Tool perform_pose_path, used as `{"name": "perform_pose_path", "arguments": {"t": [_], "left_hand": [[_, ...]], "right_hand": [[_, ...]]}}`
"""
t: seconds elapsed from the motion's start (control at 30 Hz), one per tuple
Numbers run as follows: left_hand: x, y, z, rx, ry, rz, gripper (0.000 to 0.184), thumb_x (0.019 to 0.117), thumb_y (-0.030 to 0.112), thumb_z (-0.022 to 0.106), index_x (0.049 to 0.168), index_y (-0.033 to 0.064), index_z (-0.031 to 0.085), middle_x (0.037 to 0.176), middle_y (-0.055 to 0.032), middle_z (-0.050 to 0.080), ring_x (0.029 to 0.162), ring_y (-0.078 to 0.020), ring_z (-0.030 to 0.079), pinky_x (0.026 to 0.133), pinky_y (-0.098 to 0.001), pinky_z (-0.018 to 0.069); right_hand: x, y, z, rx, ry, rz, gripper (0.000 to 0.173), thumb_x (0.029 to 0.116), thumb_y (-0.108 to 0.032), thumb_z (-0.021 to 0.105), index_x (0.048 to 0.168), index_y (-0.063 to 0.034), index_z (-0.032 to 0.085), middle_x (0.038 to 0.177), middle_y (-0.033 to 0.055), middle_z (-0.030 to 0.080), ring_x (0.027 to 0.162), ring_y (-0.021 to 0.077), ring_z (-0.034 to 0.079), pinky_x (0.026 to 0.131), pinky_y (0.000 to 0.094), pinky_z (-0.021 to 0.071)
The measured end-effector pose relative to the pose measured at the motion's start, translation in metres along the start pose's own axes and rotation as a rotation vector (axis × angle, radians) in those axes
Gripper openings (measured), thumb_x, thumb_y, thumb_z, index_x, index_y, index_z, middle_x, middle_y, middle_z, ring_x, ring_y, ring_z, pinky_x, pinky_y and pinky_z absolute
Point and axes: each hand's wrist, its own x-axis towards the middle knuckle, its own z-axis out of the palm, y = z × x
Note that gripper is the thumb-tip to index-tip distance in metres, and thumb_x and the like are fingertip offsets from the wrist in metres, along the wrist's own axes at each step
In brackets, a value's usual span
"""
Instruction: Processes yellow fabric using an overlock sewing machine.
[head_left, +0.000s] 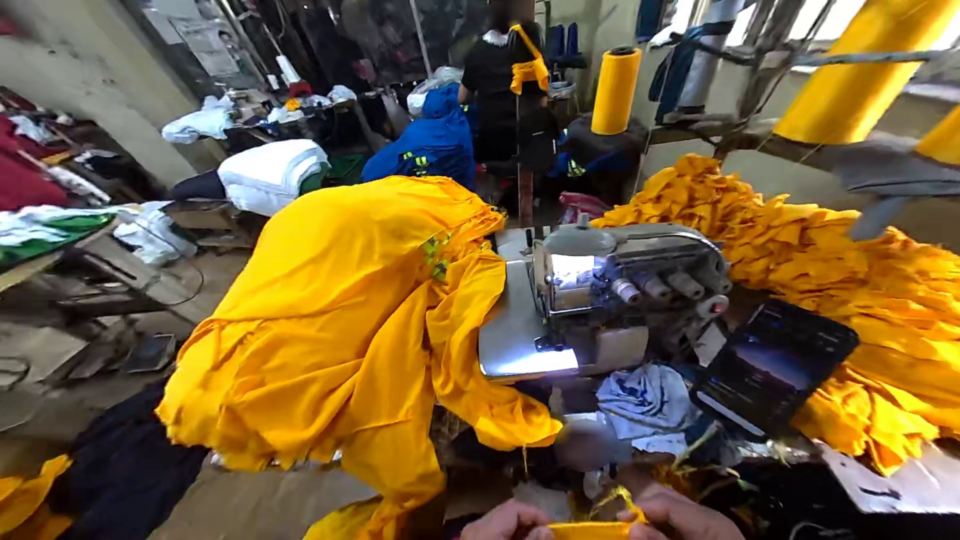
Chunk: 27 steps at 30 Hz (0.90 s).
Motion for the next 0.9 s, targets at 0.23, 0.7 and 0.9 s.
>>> {"name": "perform_pose_path", "arguments": {"t": [0.23, 0.7, 0.9], "left_hand": [[0.011, -0.002, -0.012, 0.196, 0.11, 0.12, 0.013, 0.098, 0.012, 0.065, 0.098, 0.0029, 0.074, 0.096, -0.0036, 0.072, 0.093, -0.0092, 0.067, 0.089, -0.0309, 0.0547], [0.018, 0.018, 0.026, -0.247, 0.042, -0.105, 0.006, 0.0933, 0.003, 0.07, 0.097, -0.0014, 0.07, 0.082, -0.0033, 0.072, 0.072, -0.0097, 0.07, 0.068, -0.0283, 0.0612], [0.019, 0.019, 0.03, -0.124, 0.008, 0.029, 0.02, 0.1009, 0.002, 0.057, 0.111, -0.0046, 0.073, 0.105, -0.0091, 0.073, 0.09, -0.0097, 0.072, 0.081, -0.0275, 0.0622]], "right_hand": [[0.011, -0.004, 0.008, -0.052, 0.066, 0.08, 0.014, 0.0904, -0.014, 0.077, 0.094, -0.0008, 0.076, 0.091, 0.0023, 0.072, 0.083, 0.0054, 0.069, 0.077, 0.0247, 0.0598], [0.007, -0.008, 0.032, -0.194, 0.148, -0.109, 0.018, 0.0985, -0.012, 0.067, 0.103, 0.0014, 0.078, 0.098, 0.0087, 0.076, 0.091, 0.0067, 0.071, 0.083, 0.0227, 0.0598], [0.005, -0.004, 0.035, -0.17, 0.15, -0.124, 0.021, 0.0949, -0.014, 0.072, 0.106, 0.0038, 0.076, 0.102, 0.0111, 0.073, 0.095, 0.0088, 0.07, 0.086, 0.0239, 0.0597]]}}
